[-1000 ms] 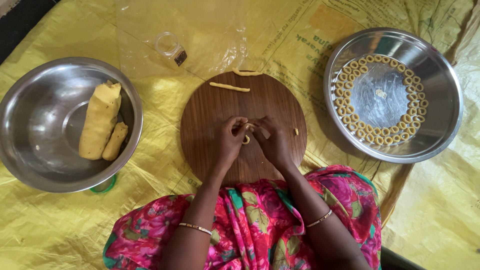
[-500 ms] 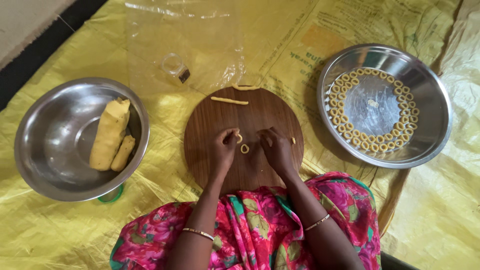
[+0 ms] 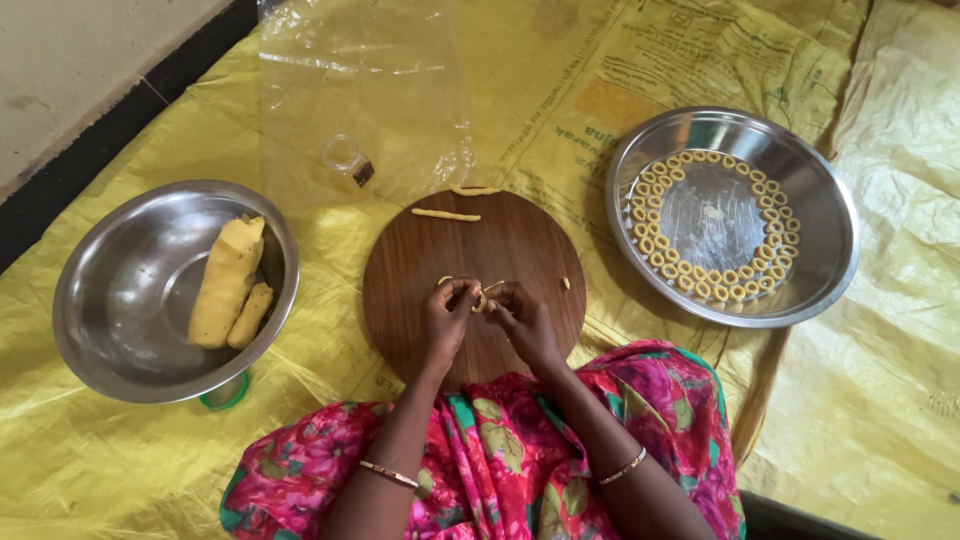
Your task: The person rolls small pieces of dough into thin ropes on a wooden board, then joins the ends to form small rings. The finished rings are placed into a metal tray. The person repeats this process continuously.
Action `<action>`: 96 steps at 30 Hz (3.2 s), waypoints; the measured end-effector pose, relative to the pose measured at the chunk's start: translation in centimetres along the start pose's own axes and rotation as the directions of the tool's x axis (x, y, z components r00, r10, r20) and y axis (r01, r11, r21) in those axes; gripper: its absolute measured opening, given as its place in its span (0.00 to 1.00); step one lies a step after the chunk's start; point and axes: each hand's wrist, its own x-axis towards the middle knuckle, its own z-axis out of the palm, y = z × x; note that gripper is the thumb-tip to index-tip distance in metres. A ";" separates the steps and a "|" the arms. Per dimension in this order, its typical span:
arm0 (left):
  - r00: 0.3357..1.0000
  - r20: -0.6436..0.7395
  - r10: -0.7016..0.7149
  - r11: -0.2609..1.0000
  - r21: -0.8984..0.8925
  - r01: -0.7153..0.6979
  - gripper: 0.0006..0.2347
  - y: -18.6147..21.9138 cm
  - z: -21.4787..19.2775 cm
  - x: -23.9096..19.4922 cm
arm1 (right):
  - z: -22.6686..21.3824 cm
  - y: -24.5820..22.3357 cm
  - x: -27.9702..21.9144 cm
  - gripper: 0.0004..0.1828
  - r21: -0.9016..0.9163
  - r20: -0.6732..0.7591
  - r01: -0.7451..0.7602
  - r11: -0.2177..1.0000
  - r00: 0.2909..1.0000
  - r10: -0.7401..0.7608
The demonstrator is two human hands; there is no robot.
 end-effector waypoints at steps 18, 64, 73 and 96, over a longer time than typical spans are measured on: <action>0.966 0.168 -0.197 0.978 -0.032 0.205 0.09 3.1 -0.2 -0.1 | -1.0 0.2 1.4 0.12 0.084 -0.092 -0.064 0.994 0.993 0.071; 0.981 0.173 -0.087 0.986 -0.127 0.110 0.11 0.9 0.1 1.2 | -1.4 1.4 1.8 0.12 0.446 -0.055 -0.180 0.877 0.972 0.228; 0.962 0.095 -0.254 0.967 0.017 0.254 0.19 1.2 0.4 1.2 | -7.2 -0.7 6.9 0.14 -0.361 -0.305 0.043 0.932 0.938 -0.162; 0.940 0.256 -0.225 0.950 0.271 0.154 0.16 -4.0 12.0 7.0 | -27.8 1.5 11.3 0.11 0.180 -0.619 0.014 0.984 0.779 0.102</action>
